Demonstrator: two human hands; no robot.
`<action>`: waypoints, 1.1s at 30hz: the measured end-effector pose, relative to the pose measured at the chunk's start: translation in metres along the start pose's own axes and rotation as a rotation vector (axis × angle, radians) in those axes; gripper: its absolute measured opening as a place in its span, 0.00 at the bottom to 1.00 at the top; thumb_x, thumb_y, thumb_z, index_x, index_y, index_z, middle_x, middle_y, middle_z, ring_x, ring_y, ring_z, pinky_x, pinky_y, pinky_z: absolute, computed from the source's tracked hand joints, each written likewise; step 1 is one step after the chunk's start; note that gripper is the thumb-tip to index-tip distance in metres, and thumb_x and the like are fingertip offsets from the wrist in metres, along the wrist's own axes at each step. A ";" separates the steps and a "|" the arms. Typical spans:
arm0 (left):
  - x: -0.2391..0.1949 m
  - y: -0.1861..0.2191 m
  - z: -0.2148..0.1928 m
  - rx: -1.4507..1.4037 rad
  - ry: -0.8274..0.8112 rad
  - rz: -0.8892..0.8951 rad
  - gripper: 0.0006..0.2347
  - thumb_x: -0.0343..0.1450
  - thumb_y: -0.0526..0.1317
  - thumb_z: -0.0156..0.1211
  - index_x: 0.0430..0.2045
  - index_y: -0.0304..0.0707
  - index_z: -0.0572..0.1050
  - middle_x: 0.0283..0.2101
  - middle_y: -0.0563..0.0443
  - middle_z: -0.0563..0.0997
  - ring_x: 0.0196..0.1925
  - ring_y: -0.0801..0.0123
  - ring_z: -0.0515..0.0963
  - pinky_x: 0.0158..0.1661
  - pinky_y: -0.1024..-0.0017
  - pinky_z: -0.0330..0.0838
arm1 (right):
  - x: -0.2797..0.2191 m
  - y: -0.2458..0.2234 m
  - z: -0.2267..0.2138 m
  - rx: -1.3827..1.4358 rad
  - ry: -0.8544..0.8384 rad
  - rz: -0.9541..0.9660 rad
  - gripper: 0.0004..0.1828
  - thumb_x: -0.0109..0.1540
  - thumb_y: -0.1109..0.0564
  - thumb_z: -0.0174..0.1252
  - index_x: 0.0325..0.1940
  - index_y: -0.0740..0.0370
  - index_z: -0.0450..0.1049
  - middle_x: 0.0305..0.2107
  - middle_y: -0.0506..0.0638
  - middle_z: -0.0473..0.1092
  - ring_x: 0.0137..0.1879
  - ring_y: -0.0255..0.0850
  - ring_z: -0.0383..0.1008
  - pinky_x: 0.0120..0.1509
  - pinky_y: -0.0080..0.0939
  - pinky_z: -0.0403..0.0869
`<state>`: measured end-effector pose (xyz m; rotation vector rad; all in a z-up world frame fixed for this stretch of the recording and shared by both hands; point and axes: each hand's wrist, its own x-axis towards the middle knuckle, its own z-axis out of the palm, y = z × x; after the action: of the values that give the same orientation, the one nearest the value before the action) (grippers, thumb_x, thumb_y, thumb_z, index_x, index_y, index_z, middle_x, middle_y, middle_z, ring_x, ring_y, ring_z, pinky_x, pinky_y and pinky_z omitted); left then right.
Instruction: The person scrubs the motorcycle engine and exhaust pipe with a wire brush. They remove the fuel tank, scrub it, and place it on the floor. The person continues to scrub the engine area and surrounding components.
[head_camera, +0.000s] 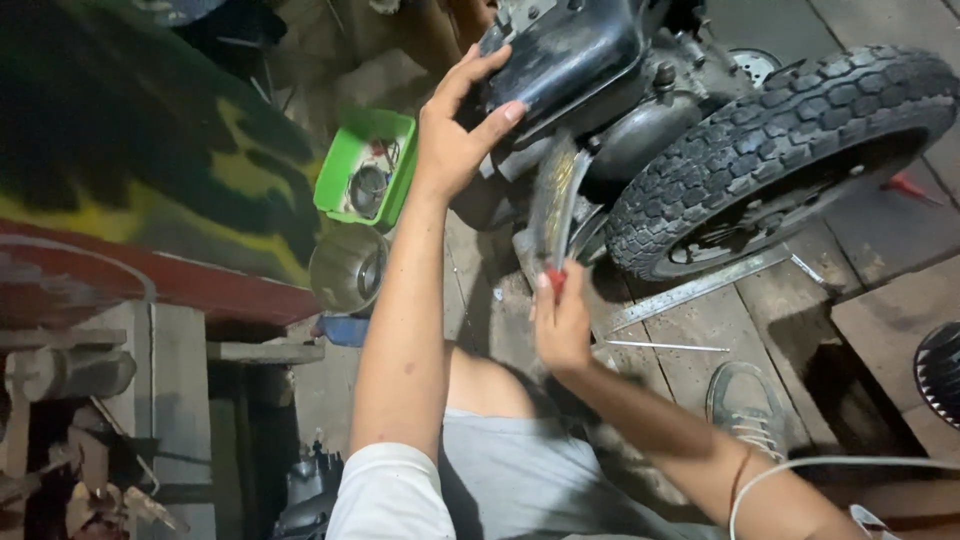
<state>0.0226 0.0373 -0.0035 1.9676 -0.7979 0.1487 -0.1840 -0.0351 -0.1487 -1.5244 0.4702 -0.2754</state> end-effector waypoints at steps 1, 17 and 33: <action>0.000 -0.001 -0.001 0.008 -0.002 -0.013 0.21 0.70 0.53 0.68 0.58 0.60 0.74 0.71 0.37 0.68 0.76 0.59 0.64 0.70 0.60 0.58 | -0.006 0.008 0.004 0.027 -0.100 0.035 0.18 0.73 0.45 0.38 0.60 0.57 0.59 0.24 0.41 0.65 0.24 0.31 0.66 0.23 0.28 0.70; -0.003 -0.011 0.002 0.031 0.009 0.023 0.20 0.71 0.51 0.69 0.58 0.60 0.74 0.69 0.40 0.72 0.77 0.64 0.60 0.73 0.54 0.45 | 0.021 -0.008 -0.004 0.158 0.125 -0.186 0.08 0.75 0.52 0.39 0.54 0.58 0.57 0.21 0.42 0.64 0.20 0.34 0.66 0.21 0.33 0.68; 0.000 -0.003 0.003 -0.015 0.001 -0.010 0.21 0.71 0.53 0.68 0.58 0.59 0.74 0.71 0.33 0.66 0.78 0.58 0.59 0.75 0.47 0.36 | 0.026 0.023 0.001 -0.078 0.084 -0.304 0.13 0.73 0.50 0.43 0.56 0.59 0.61 0.21 0.47 0.70 0.22 0.39 0.72 0.23 0.40 0.70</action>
<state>0.0236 0.0356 -0.0075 1.9564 -0.7860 0.1377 -0.1632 -0.0449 -0.1747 -1.6653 0.3161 -0.5644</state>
